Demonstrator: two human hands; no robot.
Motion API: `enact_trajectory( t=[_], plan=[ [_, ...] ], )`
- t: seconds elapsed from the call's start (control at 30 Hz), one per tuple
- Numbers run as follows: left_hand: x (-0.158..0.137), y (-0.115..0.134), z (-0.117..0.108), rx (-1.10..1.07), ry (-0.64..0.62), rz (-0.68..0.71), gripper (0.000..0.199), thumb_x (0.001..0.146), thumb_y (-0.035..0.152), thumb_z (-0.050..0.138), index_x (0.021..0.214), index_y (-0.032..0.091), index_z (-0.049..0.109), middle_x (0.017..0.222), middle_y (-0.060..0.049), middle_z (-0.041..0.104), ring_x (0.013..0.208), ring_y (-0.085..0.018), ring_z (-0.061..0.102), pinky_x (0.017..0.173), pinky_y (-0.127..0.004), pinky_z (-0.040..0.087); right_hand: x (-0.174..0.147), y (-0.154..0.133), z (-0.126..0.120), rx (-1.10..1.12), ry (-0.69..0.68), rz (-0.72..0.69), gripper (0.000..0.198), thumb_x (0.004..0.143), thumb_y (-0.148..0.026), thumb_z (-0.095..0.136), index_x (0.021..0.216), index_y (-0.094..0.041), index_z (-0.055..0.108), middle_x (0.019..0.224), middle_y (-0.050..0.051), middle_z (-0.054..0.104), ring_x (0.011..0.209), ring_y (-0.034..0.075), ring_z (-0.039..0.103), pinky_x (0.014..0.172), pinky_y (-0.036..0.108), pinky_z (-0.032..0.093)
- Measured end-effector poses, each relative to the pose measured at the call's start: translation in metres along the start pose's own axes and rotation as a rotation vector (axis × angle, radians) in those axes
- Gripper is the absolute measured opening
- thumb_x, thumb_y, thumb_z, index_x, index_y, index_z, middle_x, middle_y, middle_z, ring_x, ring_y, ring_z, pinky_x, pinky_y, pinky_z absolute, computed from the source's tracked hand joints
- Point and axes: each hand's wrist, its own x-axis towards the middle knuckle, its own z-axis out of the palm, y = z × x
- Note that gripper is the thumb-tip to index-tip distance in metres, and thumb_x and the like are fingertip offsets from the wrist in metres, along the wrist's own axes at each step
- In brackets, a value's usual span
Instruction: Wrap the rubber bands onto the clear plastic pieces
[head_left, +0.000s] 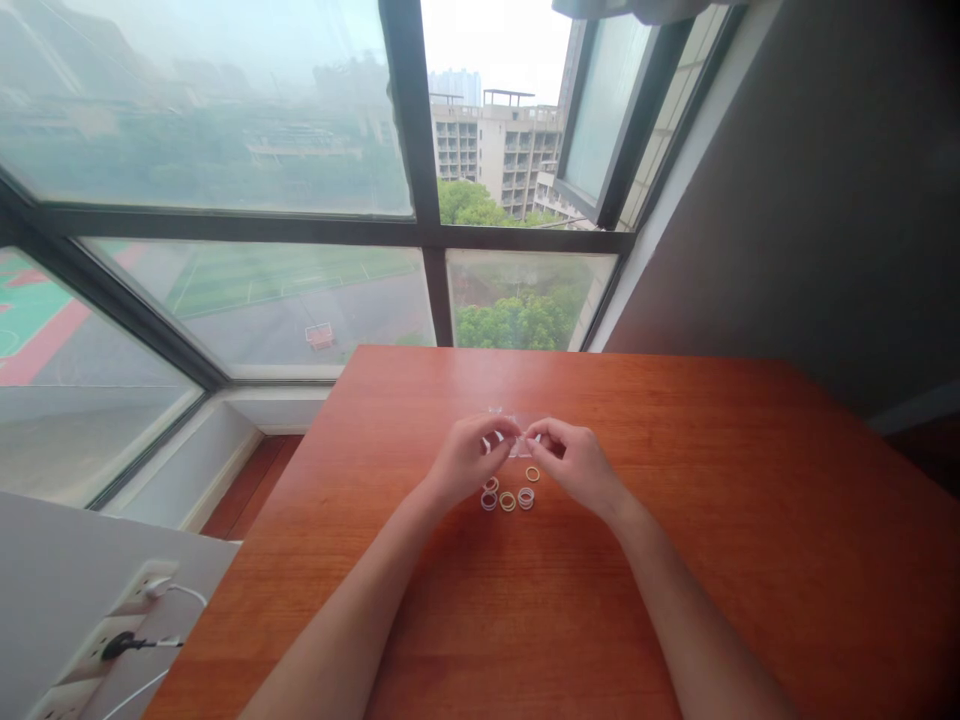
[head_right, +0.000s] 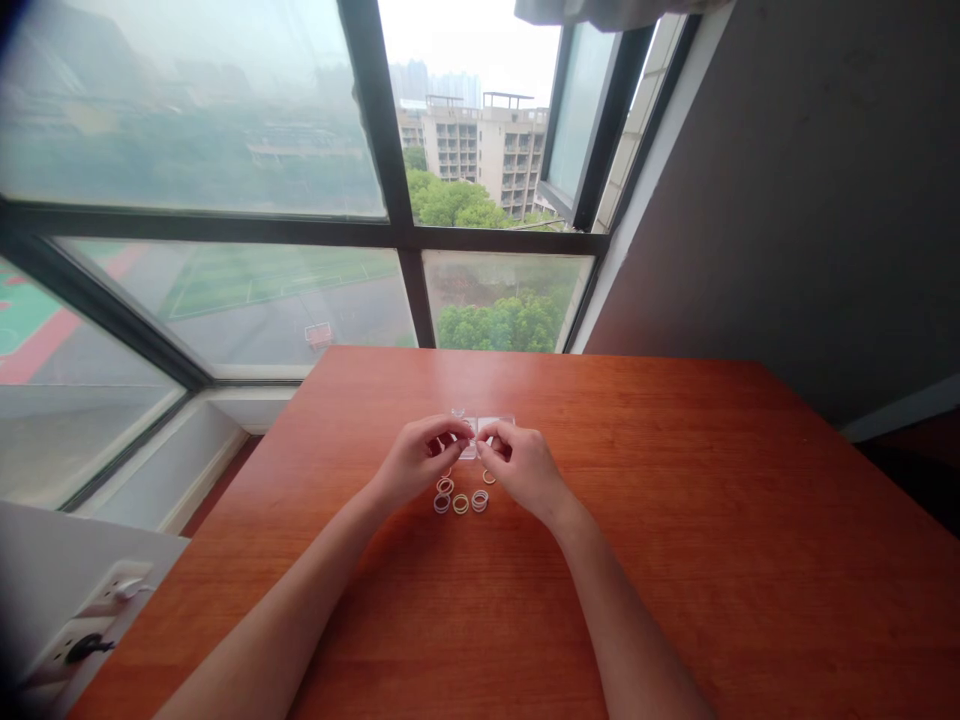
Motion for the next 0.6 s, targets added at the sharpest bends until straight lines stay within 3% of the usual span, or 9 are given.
enact_trajectory(
  t=[0.4,0.6],
  plan=[
    [0.0001,0.0033,-0.0008,-0.019,-0.021,-0.031,0.01,0.081,0.018,0.057,0.083,0.015,0.067,0.073,-0.002,0.065,0.06,-0.009,0.054,0.053,-0.017,0.042,-0.0004,-0.0002,0.0015,0.081,0.015,0.056,0.019,0.085,-0.035,0.053,0.083,-0.018,0.061,0.056,-0.005,0.048,0.053,0.01,0.044,0.052,0.021,0.033],
    [0.0019,-0.0046,-0.0013,0.045,0.108,-0.065,0.009,0.081,0.02,0.058,0.08,0.016,0.066,0.072,-0.002,0.066,0.058,-0.009,0.055,0.052,-0.018,0.044,0.0007,0.002,0.0005,0.019,0.048,0.064,0.022,0.084,-0.037,0.052,0.083,-0.017,0.062,0.057,-0.004,0.048,0.053,0.011,0.044,0.053,0.022,0.034]
  ],
)
